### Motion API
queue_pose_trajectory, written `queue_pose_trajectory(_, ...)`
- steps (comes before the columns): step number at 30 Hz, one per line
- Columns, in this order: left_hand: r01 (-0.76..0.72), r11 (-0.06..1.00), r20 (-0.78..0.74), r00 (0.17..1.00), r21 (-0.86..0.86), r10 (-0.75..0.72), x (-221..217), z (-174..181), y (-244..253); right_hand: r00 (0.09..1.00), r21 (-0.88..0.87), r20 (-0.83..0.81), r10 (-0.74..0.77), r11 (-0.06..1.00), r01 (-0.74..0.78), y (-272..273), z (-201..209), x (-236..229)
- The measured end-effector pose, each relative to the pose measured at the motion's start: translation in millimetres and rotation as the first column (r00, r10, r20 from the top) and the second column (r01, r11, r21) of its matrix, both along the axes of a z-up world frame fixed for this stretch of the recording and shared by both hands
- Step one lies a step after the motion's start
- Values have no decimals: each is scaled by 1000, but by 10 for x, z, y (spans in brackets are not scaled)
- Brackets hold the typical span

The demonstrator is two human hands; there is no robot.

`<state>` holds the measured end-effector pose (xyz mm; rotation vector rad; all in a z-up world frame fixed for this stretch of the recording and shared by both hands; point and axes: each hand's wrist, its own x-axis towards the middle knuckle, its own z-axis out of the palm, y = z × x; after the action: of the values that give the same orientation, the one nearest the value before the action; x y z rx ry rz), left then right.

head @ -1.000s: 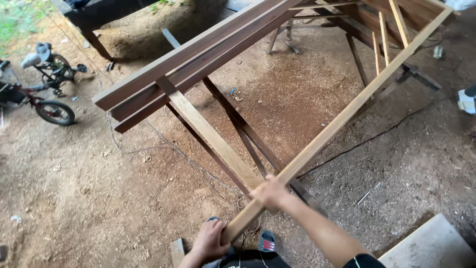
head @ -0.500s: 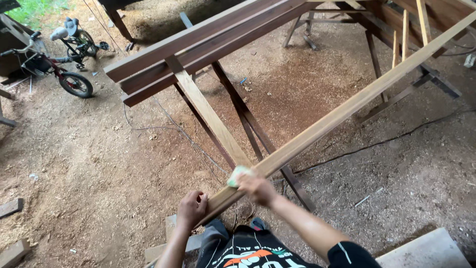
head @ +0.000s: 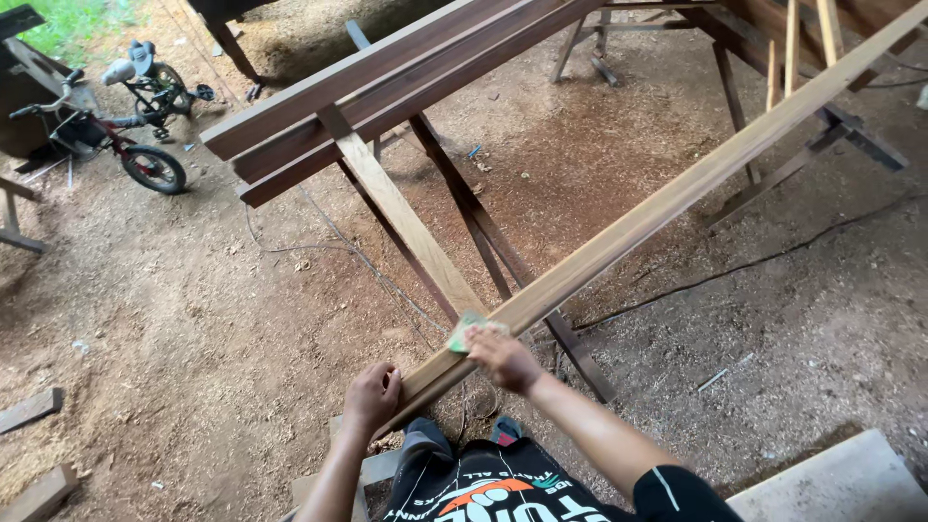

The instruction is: The person sands the surfaces and edges of a large wooden frame structure using a small piece of sandpaper by hand.

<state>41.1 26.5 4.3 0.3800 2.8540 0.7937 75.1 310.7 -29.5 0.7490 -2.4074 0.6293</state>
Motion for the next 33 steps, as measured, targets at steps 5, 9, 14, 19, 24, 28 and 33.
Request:
queue_pose_trajectory(5, -12, 1000, -29, 999, 11, 12, 21, 24, -10, 963, -42, 0, -269, 962, 269, 728, 96, -213)
queue_pose_trajectory(9, -4, 1000, -24, 1000, 9, 4, 14, 29, -14, 889, -136, 202, -411, 887, 441, 366, 112, -156)
queue_pose_trajectory(14, 22, 1000, -22, 1000, -10, -22, -1, -29, -43, 987, -66, -85, -139, 989, 134, -32, 212, 60)
queue_pose_trajectory(19, 12, 997, 27, 1000, -82, -9, -16, -32, -35, 880, -325, 443, -171, 884, 335, 801, 344, -217)
queue_pose_trajectory(24, -7, 986, 125, 992, -167, 28, 1, 11, -14, 905, -155, 87, -416, 892, 425, 734, 258, -292)
queue_pose_trajectory(28, -6, 993, 31, 999, -116, 9, 7, -2, -12, 928, -10, 251, -274, 958, 285, 317, 115, -163)
queue_pose_trajectory(33, -5, 996, -21, 1000, -86, 3, 13, -39, -43, 995, -102, 68, -77, 991, 84, 868, -31, -244)
